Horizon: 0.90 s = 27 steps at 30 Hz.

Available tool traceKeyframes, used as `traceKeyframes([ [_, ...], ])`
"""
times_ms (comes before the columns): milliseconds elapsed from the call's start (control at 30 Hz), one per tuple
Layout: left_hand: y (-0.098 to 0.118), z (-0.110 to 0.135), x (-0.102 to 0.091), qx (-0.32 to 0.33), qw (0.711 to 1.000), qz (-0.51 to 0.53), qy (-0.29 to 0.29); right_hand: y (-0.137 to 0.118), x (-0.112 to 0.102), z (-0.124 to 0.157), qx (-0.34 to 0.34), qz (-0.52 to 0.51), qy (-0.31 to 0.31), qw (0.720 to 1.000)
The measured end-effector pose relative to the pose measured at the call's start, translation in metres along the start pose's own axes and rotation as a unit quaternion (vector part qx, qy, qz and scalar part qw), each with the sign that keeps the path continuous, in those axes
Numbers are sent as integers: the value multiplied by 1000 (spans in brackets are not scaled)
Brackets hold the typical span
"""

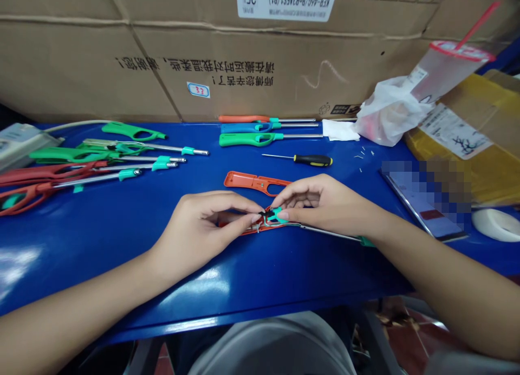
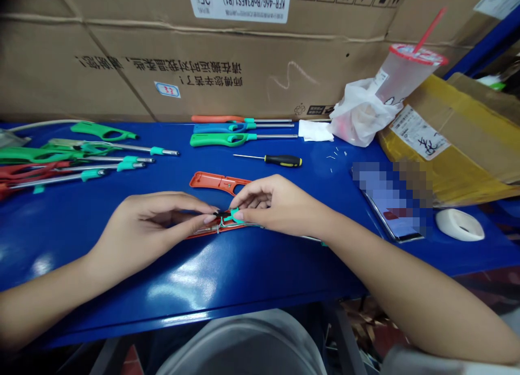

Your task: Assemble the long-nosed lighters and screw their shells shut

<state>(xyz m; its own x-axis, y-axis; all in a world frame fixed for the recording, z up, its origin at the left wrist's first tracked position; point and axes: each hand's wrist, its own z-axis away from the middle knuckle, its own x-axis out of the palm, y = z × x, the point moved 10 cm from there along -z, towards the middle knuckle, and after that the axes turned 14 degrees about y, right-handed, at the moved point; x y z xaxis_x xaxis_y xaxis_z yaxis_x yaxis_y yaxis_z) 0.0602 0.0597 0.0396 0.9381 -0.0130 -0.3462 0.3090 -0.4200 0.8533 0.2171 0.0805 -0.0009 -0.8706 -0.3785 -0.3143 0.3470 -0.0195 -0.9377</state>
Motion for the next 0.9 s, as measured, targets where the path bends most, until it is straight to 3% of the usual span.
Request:
traceKeyframes([
  [433, 1, 1, -3, 11, 1000, -1, 19, 2, -1, -2, 22, -72, 48, 996],
  [900, 12, 3, -5, 82, 995, -50, 23, -13, -4, 3, -64, 9, 90, 994],
])
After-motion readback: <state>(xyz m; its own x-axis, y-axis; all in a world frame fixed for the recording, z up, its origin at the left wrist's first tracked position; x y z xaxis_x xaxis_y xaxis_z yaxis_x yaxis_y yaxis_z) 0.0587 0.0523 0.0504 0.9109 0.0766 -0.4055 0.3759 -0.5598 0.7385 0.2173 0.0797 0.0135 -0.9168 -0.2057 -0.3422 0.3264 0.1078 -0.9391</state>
